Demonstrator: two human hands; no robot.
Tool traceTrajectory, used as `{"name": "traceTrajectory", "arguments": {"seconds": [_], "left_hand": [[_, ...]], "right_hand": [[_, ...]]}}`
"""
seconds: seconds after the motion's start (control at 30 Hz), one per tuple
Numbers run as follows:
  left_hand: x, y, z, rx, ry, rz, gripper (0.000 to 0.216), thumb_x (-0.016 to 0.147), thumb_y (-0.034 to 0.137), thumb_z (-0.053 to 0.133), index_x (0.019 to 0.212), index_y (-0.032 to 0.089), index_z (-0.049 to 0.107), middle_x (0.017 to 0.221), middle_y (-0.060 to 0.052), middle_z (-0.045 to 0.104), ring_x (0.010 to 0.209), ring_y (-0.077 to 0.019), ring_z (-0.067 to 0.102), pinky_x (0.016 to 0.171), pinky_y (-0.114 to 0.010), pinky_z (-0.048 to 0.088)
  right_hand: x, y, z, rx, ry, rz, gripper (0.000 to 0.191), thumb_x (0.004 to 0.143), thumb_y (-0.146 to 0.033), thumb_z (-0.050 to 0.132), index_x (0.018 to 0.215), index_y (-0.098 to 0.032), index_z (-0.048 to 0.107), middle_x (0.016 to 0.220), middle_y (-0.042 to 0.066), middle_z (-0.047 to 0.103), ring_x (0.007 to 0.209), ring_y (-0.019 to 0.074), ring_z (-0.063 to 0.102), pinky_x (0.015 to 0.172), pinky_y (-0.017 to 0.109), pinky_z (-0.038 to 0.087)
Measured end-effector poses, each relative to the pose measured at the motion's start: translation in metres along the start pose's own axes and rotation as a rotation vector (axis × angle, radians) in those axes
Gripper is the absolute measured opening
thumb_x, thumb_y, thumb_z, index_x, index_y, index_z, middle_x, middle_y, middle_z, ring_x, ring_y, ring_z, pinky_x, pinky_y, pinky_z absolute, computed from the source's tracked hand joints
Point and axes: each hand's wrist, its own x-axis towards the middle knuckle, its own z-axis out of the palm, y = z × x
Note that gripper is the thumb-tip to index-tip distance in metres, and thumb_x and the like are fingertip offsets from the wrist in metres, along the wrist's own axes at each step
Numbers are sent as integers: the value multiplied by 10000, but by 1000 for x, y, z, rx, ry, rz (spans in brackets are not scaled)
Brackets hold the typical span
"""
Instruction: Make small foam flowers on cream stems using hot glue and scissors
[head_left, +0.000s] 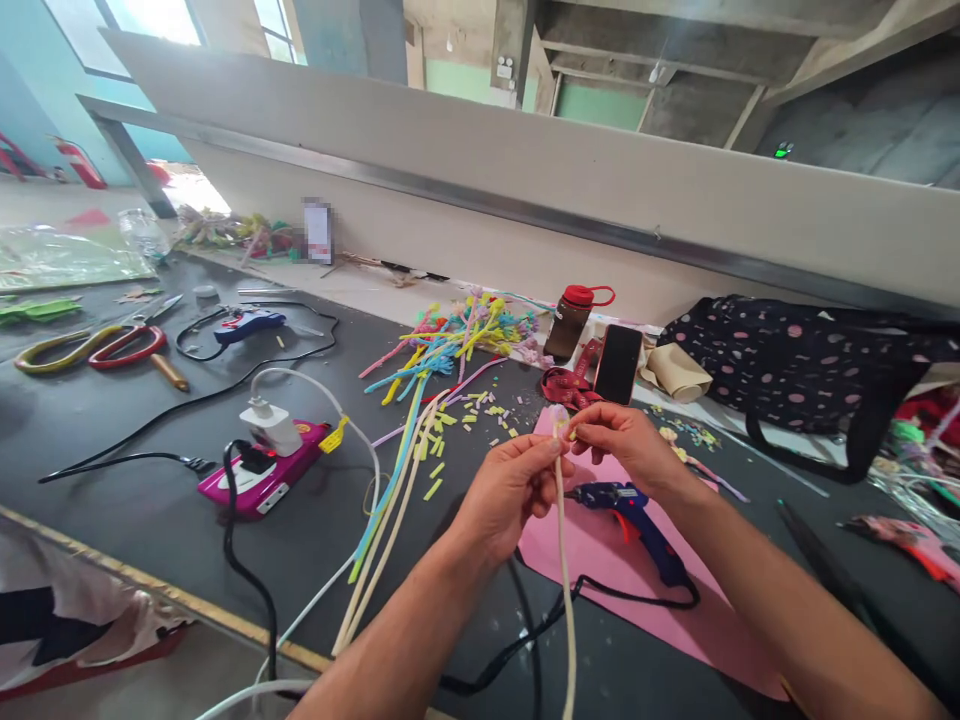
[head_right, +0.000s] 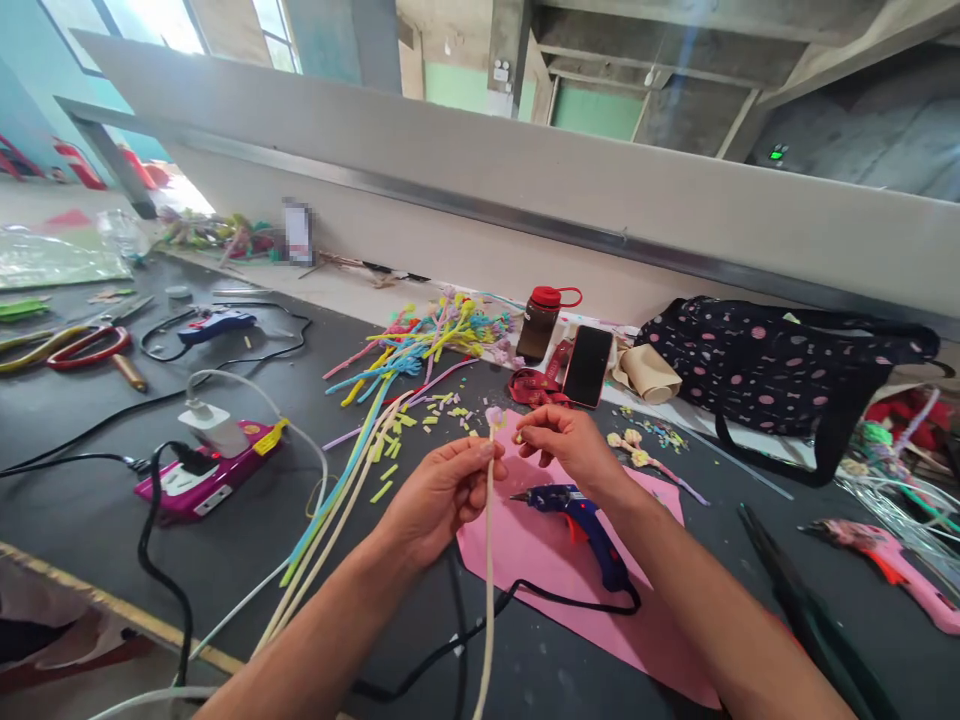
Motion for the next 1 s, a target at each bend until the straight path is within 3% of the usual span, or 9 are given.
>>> {"name": "traceTrajectory", "arguments": {"seconds": [0.13,0.3,0.47,0.67,0.8,1.0], "left_hand": [[3,-8,11,27,4,-11,168,698,274,684,737,116,642,641,-14,636,386,-11,440,336,-131,251],[9,-21,25,70,-24,-41,172,719,283,672,712,114,640,650,-15,637,389,-9,442,334,-127,263],[10,-28,28,82,-24,-71,193,710,299,684,678,115,636,606,5,621,377,-6,435,333,-127,268],[12,-34,23,119,-8,-72,213,693,319,698,669,119,630,537,23,586,358,-13,424,336,-136,278],[14,-37,21,125,13,-46,235,684,332,697,634,121,606,531,26,573,348,-13,404,345,-145,286],[14,-37,20,140,31,-26,219,703,307,671,620,127,578,548,21,579,347,-14,383,356,-152,276]], "right_hand": [[-24,-4,-13,172,99,42,231,667,-344,704,800,-167,636,663,-3,630,520,97,554,441,206,361],[-47,-14,-12,278,104,61,185,665,-307,715,764,-169,643,615,-16,618,490,82,510,455,204,369],[-57,-15,-4,286,132,39,134,696,-285,689,749,-169,648,586,-30,601,497,72,484,457,189,350],[-56,-6,1,143,172,-13,115,729,-272,649,774,-166,649,627,-15,610,547,97,518,521,220,411],[-57,-7,0,87,142,-15,109,741,-265,637,753,-157,651,649,-2,623,566,101,523,534,224,417],[-57,-5,-5,178,6,91,156,766,-299,618,818,-157,656,661,12,635,452,67,459,375,168,339]]}}
